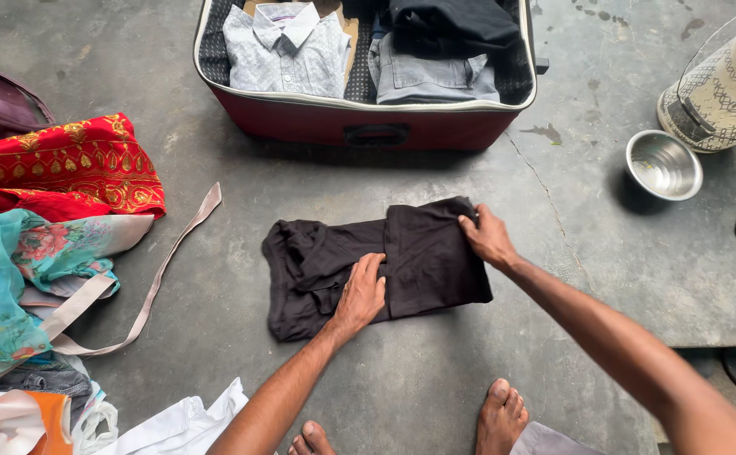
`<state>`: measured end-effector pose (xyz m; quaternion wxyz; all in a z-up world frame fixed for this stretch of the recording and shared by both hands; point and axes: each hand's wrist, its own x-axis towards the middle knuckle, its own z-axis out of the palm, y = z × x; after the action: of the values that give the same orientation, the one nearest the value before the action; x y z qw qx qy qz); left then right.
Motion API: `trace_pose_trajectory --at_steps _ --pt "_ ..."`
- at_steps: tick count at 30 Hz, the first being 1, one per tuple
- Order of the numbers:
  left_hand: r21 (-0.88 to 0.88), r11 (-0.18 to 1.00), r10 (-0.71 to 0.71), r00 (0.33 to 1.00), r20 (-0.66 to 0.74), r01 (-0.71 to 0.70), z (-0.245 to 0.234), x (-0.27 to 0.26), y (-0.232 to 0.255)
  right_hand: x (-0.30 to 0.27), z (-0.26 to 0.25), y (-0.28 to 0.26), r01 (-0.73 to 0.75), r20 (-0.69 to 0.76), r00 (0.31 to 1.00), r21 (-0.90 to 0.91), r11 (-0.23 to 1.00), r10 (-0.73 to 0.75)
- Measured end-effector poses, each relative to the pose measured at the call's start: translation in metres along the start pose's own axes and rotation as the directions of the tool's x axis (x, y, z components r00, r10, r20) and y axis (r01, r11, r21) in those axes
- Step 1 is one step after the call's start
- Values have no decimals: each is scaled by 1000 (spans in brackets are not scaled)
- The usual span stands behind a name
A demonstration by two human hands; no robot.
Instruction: The person folds a light gray patterned shirt, a dark brown shirt, and a white shirt on the floor. They place the folded shirts into a red suitcase. The person also buttons the white shirt before folding it.
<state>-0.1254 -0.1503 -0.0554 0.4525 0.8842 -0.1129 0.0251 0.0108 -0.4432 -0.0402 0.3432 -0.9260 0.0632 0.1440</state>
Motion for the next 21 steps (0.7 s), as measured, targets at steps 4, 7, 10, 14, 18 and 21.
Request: trace_pose_trajectory --at_steps 4,7,10,14,18,21 --pt "-330 859 -398 916 46 390 12 23 -12 -25 -21 -69 -2 109 994 143 990 -14" --pt "-604 646 -515 851 106 466 -5 45 -20 -43 2 -125 49 195 971 403 914 -139" --pt "-766 435 -559 809 183 474 -39 46 -24 -63 36 -165 -5 336 915 563 826 -224" --pt "-489 744 -546 836 -53 455 -68 25 -51 -69 66 -184 -63 457 831 642 764 -316" --pt "-230 914 -392 875 -285 334 -85 3 -77 -58 75 -169 60 425 857 476 877 -290" --pt "-223 855 -516 810 -279 468 -103 -8 -72 -44 85 -145 110 371 903 289 951 -217"
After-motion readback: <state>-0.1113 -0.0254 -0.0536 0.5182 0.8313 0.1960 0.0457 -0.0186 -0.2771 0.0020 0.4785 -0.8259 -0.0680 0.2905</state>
